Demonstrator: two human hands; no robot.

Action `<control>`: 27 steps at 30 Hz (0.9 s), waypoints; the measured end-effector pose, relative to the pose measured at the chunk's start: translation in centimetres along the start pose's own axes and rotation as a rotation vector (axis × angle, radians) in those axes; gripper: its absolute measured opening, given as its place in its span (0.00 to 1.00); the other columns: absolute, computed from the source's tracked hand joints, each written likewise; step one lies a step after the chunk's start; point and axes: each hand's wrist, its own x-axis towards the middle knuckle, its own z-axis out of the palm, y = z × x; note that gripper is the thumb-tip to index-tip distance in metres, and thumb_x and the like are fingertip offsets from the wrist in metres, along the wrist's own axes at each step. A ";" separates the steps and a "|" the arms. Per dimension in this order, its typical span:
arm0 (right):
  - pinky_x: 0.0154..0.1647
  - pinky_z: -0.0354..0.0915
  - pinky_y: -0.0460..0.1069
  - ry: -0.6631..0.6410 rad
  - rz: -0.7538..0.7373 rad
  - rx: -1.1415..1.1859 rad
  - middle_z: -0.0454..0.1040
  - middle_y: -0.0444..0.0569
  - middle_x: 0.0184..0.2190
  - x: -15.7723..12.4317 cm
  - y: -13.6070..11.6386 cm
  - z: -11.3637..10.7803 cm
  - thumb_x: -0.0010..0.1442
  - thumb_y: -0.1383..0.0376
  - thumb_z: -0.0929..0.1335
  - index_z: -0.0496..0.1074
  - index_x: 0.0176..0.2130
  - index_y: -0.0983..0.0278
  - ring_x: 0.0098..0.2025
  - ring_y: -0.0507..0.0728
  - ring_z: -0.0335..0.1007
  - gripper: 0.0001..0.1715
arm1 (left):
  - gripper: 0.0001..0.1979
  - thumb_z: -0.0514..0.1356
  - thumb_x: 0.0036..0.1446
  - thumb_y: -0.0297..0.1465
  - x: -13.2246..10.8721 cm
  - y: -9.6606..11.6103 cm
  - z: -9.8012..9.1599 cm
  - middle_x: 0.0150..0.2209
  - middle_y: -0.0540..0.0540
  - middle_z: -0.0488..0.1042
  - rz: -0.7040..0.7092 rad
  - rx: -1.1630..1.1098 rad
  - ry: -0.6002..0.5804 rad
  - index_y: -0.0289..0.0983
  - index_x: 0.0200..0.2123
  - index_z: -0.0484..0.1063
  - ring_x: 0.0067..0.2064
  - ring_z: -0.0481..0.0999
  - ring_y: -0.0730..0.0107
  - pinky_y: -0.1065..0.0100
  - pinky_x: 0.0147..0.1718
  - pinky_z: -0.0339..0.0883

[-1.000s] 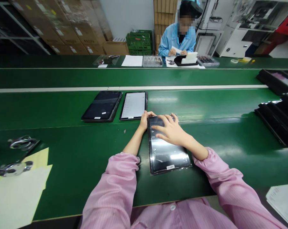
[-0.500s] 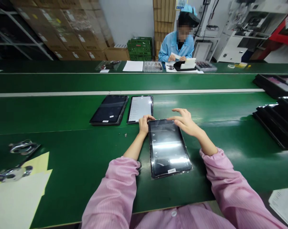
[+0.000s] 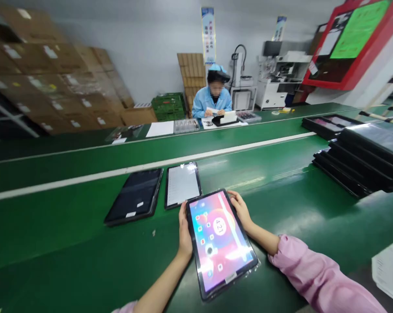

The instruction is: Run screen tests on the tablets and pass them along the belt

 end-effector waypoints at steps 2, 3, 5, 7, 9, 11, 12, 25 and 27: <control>0.44 0.67 0.56 0.007 -0.015 0.053 0.70 0.48 0.34 0.1 0.2 0.2 0.57 0.44 0.67 0.71 0.49 0.60 0.38 0.62 0.68 0.29 | 0.34 0.52 0.62 0.56 -0.4 -0.5 -0.3 0.69 0.46 0.59 -0.062 -0.016 -0.012 0.47 0.67 0.60 0.70 0.57 0.54 0.57 0.68 0.52; 0.44 0.67 0.56 0.009 -0.027 0.077 0.69 0.47 0.33 0.2 0.2 0.3 0.57 0.44 0.67 0.71 0.48 0.60 0.38 0.61 0.68 0.28 | 0.34 0.51 0.62 0.56 -0.4 -0.8 -0.5 0.70 0.47 0.59 -0.089 -0.016 -0.032 0.48 0.67 0.58 0.70 0.57 0.54 0.56 0.68 0.54; 0.42 0.67 0.55 0.018 -0.049 0.110 0.69 0.46 0.32 0.3 0.3 0.7 0.56 0.43 0.68 0.71 0.45 0.59 0.36 0.61 0.68 0.27 | 0.32 0.50 0.63 0.55 -0.2 -1.5 -0.9 0.69 0.52 0.59 -0.118 0.010 -0.073 0.53 0.68 0.57 0.69 0.59 0.54 0.55 0.66 0.58; 0.40 0.67 0.54 0.043 -0.073 0.119 0.70 0.45 0.31 0.4 0.3 1.0 0.55 0.44 0.68 0.71 0.41 0.59 0.35 0.60 0.68 0.24 | 0.29 0.49 0.64 0.54 0.3 -2.1 -1.3 0.69 0.58 0.59 -0.098 0.054 -0.094 0.60 0.66 0.57 0.70 0.58 0.57 0.56 0.67 0.58; 0.38 0.67 0.54 0.078 -0.087 0.111 0.70 0.44 0.29 0.6 0.0 1.2 0.55 0.45 0.69 0.71 0.38 0.59 0.33 0.59 0.68 0.22 | 0.28 0.49 0.64 0.53 0.8 -2.2 -1.4 0.69 0.61 0.58 -0.091 0.076 -0.093 0.62 0.66 0.57 0.70 0.56 0.58 0.57 0.68 0.55; 0.38 0.66 0.53 0.091 -0.083 0.098 0.70 0.43 0.29 0.7 -0.2 1.0 0.55 0.48 0.70 0.71 0.37 0.59 0.33 0.58 0.68 0.19 | 0.31 0.51 0.63 0.51 0.7 -1.5 -1.4 0.70 0.59 0.55 -0.158 0.077 -0.104 0.58 0.68 0.54 0.70 0.55 0.54 0.54 0.69 0.53; 0.39 0.66 0.52 0.088 -0.075 0.089 0.71 0.43 0.29 0.7 -0.3 0.8 0.55 0.49 0.70 0.71 0.37 0.60 0.34 0.58 0.68 0.18 | 0.34 0.53 0.62 0.51 0.3 -1.0 -1.4 0.71 0.56 0.54 -0.200 0.076 -0.124 0.56 0.69 0.52 0.71 0.54 0.52 0.52 0.69 0.53; 0.45 0.64 0.53 -0.021 -0.077 0.072 0.71 0.47 0.36 0.0 -0.1 0.0 0.56 0.46 0.68 0.68 0.44 0.62 0.39 0.58 0.68 0.25 | 0.50 0.63 0.55 0.48 -7.2 2.6 -3.2 0.75 0.45 0.36 -0.080 0.143 -0.370 0.49 0.72 0.37 0.74 0.39 0.52 0.55 0.71 0.41; 0.46 0.65 0.53 -0.020 -0.086 0.068 0.72 0.47 0.36 -0.1 -0.3 0.0 0.56 0.46 0.68 0.68 0.44 0.62 0.40 0.59 0.68 0.25 | 0.49 0.63 0.54 0.48 -7.2 2.8 -2.7 0.74 0.46 0.39 -0.111 0.178 -0.300 0.49 0.72 0.39 0.74 0.40 0.52 0.57 0.71 0.42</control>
